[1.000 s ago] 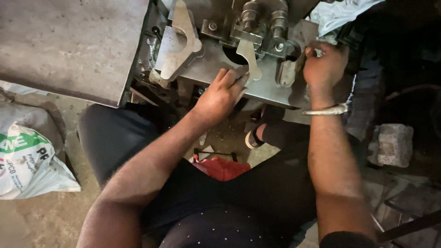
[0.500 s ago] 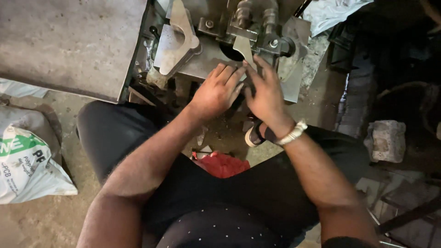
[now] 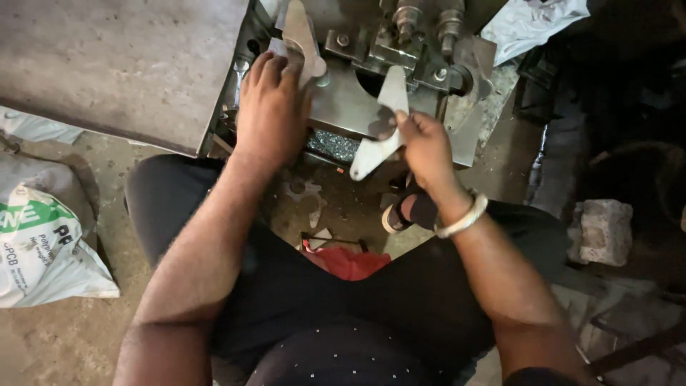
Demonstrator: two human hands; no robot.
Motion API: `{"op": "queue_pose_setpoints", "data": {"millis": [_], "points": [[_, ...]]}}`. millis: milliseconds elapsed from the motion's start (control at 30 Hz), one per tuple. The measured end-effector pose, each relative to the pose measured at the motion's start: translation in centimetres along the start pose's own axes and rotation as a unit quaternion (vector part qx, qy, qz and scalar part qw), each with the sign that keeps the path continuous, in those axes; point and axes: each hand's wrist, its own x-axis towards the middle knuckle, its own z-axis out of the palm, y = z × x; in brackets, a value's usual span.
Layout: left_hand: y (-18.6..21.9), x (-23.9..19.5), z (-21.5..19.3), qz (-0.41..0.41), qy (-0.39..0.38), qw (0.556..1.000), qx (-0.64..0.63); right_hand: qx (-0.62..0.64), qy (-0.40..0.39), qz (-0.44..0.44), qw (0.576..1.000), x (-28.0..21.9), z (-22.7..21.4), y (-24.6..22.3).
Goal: Manually position and punch or shape metal components using an industrial machine press.
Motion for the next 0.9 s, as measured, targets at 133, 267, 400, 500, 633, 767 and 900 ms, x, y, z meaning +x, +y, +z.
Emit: {"op": "queue_pose_setpoints", "data": {"millis": [133,267,400,500,633,767,900], "points": [[-2.9,-0.8,1.6,0.026,0.034,0.989,0.138,0.22,0.016,0.126,0.967,4.1,0.1,2.1],[-2.7,-0.5,1.3,-0.053,-0.061,0.996,0.032,0.236,0.032,0.131,0.962,5.6,0.3,3.8],[-3.2,-0.6,2.0,-0.024,-0.032,0.998,0.051,0.243,0.023,0.127,0.961,4.9,0.3,3.0],[-2.8,0.1,1.0,-0.005,-0.036,0.996,0.085,0.269,0.009,0.13,0.954,4.9,0.1,2.7],[-0.8,0.6,-0.6,-0.015,-0.056,0.998,0.003,0.278,0.005,0.134,0.951,4.6,0.1,3.3],[2.0,0.4,-1.7,0.045,-0.078,0.995,-0.038,0.314,0.009,0.105,0.944,4.1,0.2,4.0],[3.2,-0.3,0.4,0.115,-0.138,0.971,-0.158,0.267,0.009,0.118,0.956,1.8,-1.8,1.2]]}}
